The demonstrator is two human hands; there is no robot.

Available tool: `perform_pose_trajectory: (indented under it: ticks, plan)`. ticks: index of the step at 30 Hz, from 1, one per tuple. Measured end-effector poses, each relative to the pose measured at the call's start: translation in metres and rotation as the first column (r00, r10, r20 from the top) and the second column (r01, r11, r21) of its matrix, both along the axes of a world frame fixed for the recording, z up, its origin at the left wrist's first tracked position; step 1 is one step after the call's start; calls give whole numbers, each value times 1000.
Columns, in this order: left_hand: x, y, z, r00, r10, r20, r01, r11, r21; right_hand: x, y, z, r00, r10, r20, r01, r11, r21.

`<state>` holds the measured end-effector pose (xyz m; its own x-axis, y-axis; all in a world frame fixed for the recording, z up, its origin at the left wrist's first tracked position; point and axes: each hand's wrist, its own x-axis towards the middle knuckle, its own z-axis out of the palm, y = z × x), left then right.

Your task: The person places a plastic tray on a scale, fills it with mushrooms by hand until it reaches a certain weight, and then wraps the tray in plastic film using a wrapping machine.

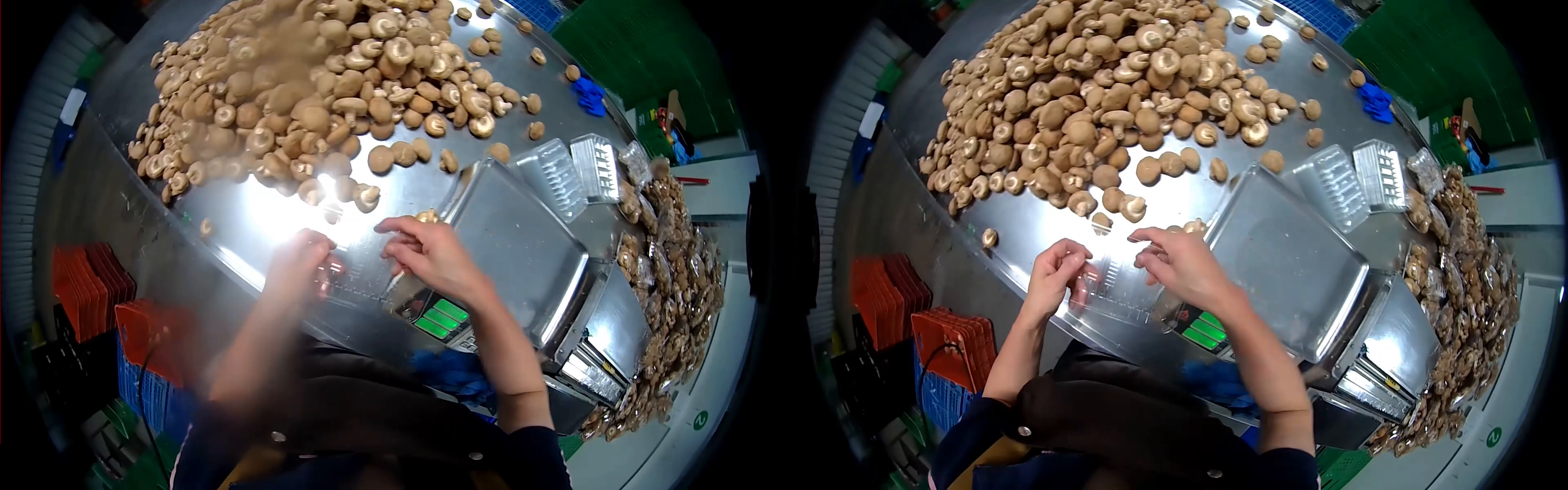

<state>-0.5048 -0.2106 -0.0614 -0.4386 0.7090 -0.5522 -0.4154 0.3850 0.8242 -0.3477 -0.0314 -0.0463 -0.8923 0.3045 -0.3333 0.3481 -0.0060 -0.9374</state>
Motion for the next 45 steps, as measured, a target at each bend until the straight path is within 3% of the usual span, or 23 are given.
perform_pose_trajectory:
  ticks: [2,3,4,6,8,9,12,13,16,17,19,20,21,23,28,33,36,41,45]
  plan:
    - [-15,-28,-21,999,33,6,-33,997,-69,-6,-17,-48,984,-171,-57,176,981,87]
    - [-14,-37,-30,975,223,13,-217,959,-184,-9,-29,-50,967,-245,67,237,965,115]
    - [-13,-46,-38,915,404,0,-385,873,-298,-12,-40,-54,967,-228,118,179,928,328]
    - [-17,-60,-45,943,324,76,-291,913,-285,-21,-64,-52,924,-237,300,199,968,152]
    - [-25,-65,-66,946,174,273,-46,907,-418,-26,-80,-59,885,-222,409,199,975,98]
    - [-23,-74,-73,888,202,414,-90,957,-276,-28,-84,-65,863,-210,460,198,977,75]
    - [-31,-70,-80,728,340,595,-198,935,-293,-22,-83,-91,816,-310,488,326,944,54]
    - [-39,-74,-88,743,276,611,-188,961,-205,-22,-82,-106,838,-350,419,381,924,10]
    - [-67,-51,-111,863,298,408,-277,954,-110,-57,-61,-130,843,-425,331,468,882,-60]
    - [-78,-36,-116,855,387,344,-373,921,-110,-75,-51,-128,838,-458,297,499,863,-78]
    - [-108,-5,-125,897,368,244,-383,924,13,-115,-31,-135,826,-541,159,549,835,-10]
    - [-124,11,-134,909,366,199,-384,922,59,-137,-19,-134,803,-564,194,581,813,-43]
    - [-138,26,-137,891,403,209,-433,892,126,-150,-10,-139,799,-573,182,591,805,-60]
    - [-148,49,-127,899,424,113,-434,897,83,-164,0,-151,792,-590,156,606,790,-95]
    - [-139,43,-150,880,475,-2,-468,867,169,-163,-8,-159,755,-654,51,653,741,-158]
    - [-116,24,-144,882,464,84,-470,879,78,-139,-29,-150,726,-681,97,687,710,-156]
    - [-122,34,-140,872,482,83,-488,869,80,-145,-14,-142,767,-634,95,641,764,-79]
    - [-108,12,-123,882,432,190,-431,901,-49,-124,-20,-134,763,-579,287,630,766,-128]
    - [-130,40,-139,876,453,167,-463,886,26,-146,-3,-153,737,-651,183,672,736,-88]
